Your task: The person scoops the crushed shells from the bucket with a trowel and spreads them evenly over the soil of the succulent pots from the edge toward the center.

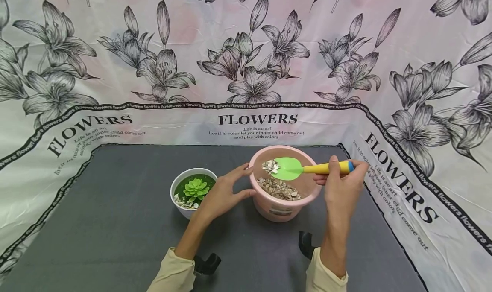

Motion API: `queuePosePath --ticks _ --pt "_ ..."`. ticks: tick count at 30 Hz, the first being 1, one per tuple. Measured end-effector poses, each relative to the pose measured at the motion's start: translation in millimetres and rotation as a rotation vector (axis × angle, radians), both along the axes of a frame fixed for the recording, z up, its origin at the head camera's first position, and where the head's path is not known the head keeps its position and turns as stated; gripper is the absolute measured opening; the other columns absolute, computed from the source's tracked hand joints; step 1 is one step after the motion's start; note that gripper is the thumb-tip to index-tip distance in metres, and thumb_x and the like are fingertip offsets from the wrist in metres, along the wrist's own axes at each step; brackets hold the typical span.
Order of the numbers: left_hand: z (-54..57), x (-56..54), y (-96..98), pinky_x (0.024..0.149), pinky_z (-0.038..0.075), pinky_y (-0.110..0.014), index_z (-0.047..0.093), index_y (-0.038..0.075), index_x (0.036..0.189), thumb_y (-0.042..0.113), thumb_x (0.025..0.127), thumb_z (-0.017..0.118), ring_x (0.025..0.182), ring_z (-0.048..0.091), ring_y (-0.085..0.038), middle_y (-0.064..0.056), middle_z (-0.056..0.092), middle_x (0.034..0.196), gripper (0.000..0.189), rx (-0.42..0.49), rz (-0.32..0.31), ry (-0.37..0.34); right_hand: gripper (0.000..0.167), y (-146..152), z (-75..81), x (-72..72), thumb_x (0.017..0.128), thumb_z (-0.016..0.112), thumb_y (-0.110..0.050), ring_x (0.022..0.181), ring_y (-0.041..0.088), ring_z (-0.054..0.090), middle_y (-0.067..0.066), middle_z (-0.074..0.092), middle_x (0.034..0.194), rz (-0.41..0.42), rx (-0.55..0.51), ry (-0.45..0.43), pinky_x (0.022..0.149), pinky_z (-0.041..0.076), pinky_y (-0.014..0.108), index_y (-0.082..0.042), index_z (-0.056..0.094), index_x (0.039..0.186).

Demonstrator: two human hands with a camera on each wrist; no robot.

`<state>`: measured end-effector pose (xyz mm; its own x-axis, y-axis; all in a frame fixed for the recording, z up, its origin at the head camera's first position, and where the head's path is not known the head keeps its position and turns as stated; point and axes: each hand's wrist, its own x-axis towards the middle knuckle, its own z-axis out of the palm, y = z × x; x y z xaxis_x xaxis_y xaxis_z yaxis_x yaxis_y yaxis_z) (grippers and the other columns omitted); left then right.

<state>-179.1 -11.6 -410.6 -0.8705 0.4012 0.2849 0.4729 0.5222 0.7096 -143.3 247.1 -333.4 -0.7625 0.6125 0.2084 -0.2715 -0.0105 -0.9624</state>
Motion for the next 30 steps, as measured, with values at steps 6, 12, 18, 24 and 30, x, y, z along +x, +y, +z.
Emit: queuePosePath --ticks 6,12,18,24,30 --pt "1.2 6.2 -10.0 0.123 0.041 -0.053 0.051 0.020 0.156 0.035 0.096 0.076 0.155 0.043 -0.032 -0.010 0.041 0.168 0.067 0.010 0.009 -0.003 0.025 -4.0 1.6 -0.9 0.104 0.064 -0.017 0.045 0.011 0.067 0.001 0.066 0.084 0.005 0.022 -0.027 0.048 0.058 0.023 -0.018 0.042 0.114" --pt "7.1 11.7 -24.1 0.121 0.043 -0.056 0.053 0.021 0.155 0.035 0.096 0.077 0.154 0.044 -0.033 -0.009 0.043 0.167 0.065 0.015 0.063 0.011 0.025 -7.7 3.9 -1.7 0.103 0.065 -0.015 0.044 0.012 0.068 0.002 0.067 0.082 0.030 -0.010 0.025 0.047 0.058 0.024 -0.016 0.042 0.113" --pt "14.0 14.5 -42.5 0.120 0.042 -0.061 0.052 0.023 0.156 0.038 0.095 0.078 0.155 0.040 -0.037 -0.008 0.036 0.171 0.067 0.012 0.089 -0.007 0.024 -18.6 4.5 -3.8 0.103 0.065 -0.016 0.045 0.013 0.068 0.002 0.070 0.078 0.080 -0.016 0.054 0.047 0.058 0.023 -0.013 0.043 0.111" --pt "16.2 15.3 -61.2 0.119 0.042 -0.062 0.050 0.025 0.157 0.038 0.093 0.079 0.156 0.038 -0.039 -0.009 0.031 0.173 0.071 0.016 0.118 -0.024 0.022 -35.6 3.9 -9.1 0.104 0.064 -0.018 0.046 0.012 0.068 0.001 0.070 0.076 0.144 0.020 0.052 0.048 0.058 0.023 -0.012 0.044 0.110" --pt "21.2 18.5 -76.0 0.117 0.044 -0.063 0.050 0.024 0.157 0.039 0.091 0.081 0.155 0.039 -0.041 -0.011 0.031 0.173 0.074 -0.006 0.128 -0.023 0.023 -51.1 1.1 -11.5 0.105 0.063 -0.022 0.047 0.011 0.068 -0.002 0.070 0.075 0.172 0.092 0.025 0.050 0.059 0.024 -0.011 0.044 0.111"
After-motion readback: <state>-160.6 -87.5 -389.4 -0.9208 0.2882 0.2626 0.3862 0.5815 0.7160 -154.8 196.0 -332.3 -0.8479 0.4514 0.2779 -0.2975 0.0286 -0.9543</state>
